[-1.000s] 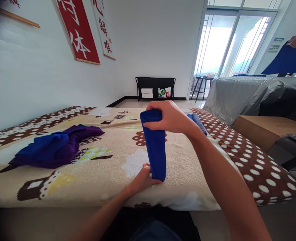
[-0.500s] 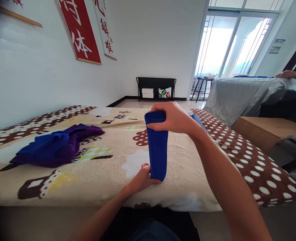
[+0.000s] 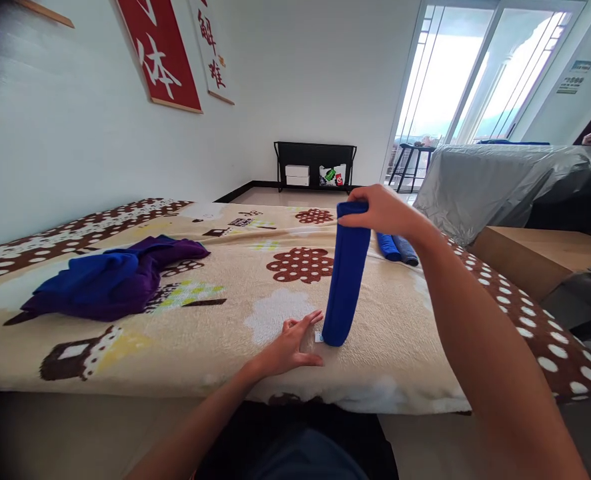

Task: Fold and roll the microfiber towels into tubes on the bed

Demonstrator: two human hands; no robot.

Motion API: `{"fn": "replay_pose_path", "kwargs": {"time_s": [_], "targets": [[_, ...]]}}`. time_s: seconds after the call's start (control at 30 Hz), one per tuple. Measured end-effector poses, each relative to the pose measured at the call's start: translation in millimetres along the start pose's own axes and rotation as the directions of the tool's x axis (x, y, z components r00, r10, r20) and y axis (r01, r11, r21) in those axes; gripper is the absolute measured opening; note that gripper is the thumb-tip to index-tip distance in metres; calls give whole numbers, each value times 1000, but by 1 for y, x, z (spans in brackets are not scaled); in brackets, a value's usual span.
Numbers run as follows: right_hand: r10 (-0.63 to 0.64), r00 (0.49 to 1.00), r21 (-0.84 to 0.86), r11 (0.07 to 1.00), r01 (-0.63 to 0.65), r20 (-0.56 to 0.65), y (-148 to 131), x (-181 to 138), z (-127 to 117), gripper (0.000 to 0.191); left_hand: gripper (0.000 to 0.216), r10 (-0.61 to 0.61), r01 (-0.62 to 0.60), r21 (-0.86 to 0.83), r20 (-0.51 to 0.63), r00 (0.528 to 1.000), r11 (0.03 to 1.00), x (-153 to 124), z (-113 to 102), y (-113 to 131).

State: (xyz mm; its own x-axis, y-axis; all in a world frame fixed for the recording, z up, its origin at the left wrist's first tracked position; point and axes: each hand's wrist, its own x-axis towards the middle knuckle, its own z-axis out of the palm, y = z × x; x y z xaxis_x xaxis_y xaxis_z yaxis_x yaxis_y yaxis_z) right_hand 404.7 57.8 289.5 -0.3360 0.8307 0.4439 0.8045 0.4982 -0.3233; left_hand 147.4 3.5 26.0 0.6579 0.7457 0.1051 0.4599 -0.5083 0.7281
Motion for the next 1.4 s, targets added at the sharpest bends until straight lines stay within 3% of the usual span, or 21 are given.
{"fn": "replay_pose_path", "kwargs": {"time_s": [0.13, 0.23, 0.37, 0.47, 0.57, 0.67, 0.77, 0.83, 0.87, 0.9, 0.93, 0.97, 1.0, 1.07, 1.13, 1.2, 1.3, 1.4], "targets": [[131, 985, -141, 979, -146, -110, 58, 35, -20, 44, 104, -9, 9, -10, 5, 1000, 1000, 0, -2, -1], [193, 959, -361, 896, -259, -209, 101, 61, -39, 64, 97, -3, 3, -41, 19, 1000, 999, -1, -4, -3], [191, 862, -508, 740, -441, -469, 158, 77, -39, 82, 83, -7, 10, -61, 59, 998, 998, -3, -9, -5], [202, 829, -547, 667, -506, -521, 198, 67, 0, 64, 74, -3, 8, -80, 62, 998, 997, -4, -13, -3], [418, 792, -531, 588, -610, -446, 231, 35, 65, 41, 69, -13, 20, -99, 71, 997, 995, -5, -15, 2], [487, 786, -522, 589, -617, -380, 255, -6, 130, 30, 65, -29, 39, -117, 89, 996, 992, -9, -20, 2], [490, 799, -509, 616, -601, -349, 273, -39, 167, 32, 47, -51, 51, -97, 1, 999, 994, -17, -50, -15], [465, 811, -500, 639, -585, -354, 282, -53, 173, 37, 33, -103, 96, -45, -212, 972, 994, -25, -93, -39], [444, 821, -493, 658, -570, -358, 285, -59, 172, 39, 31, -128, 130, -19, -355, 926, 991, -31, -120, -55], [419, 833, -484, 679, -552, -362, 288, -63, 170, 42, 30, -152, 179, 1, -526, 837, 984, -38, -150, -71], [396, 842, -474, 699, -535, -367, 289, -68, 167, 44, 29, -167, 263, 35, -690, 705, 964, -46, -179, -87], [367, 851, -460, 724, -515, -376, 290, -72, 164, 46, 28, -153, 383, 63, -848, 508, 921, -55, -207, -102], [329, 860, -439, 754, -489, -391, 290, -77, 161, 46, 34, -134, 455, 50, -922, 363, 889, -65, -232, -115], [238, 868, -380, 825, -417, -435, 286, -85, 157, 43, 39, -112, 569, 3, -980, 167, 822, -85, -267, -135], [164, 857, -304, 888, -344, -489, 280, -90, 153, 36, 38, -161, 647, -69, -983, 84, 759, -101, -283, -147], [159, 840, -225, 922, -314, -519, 273, -93, 151, 31, 34, -224, 678, -129, -973, 54, 724, -112, -285, -153], [225, 821, -148, 926, -348, -525, 267, -93, 146, 27, 33, -240, 645, -181, -971, 4, 743, -120, -284, -154], [269, 817, -131, 915, -382, -510, 268, -92, 139, 25, 37, -225, 584, -237, -970, -94, 776, -125, -296, -144]]}}
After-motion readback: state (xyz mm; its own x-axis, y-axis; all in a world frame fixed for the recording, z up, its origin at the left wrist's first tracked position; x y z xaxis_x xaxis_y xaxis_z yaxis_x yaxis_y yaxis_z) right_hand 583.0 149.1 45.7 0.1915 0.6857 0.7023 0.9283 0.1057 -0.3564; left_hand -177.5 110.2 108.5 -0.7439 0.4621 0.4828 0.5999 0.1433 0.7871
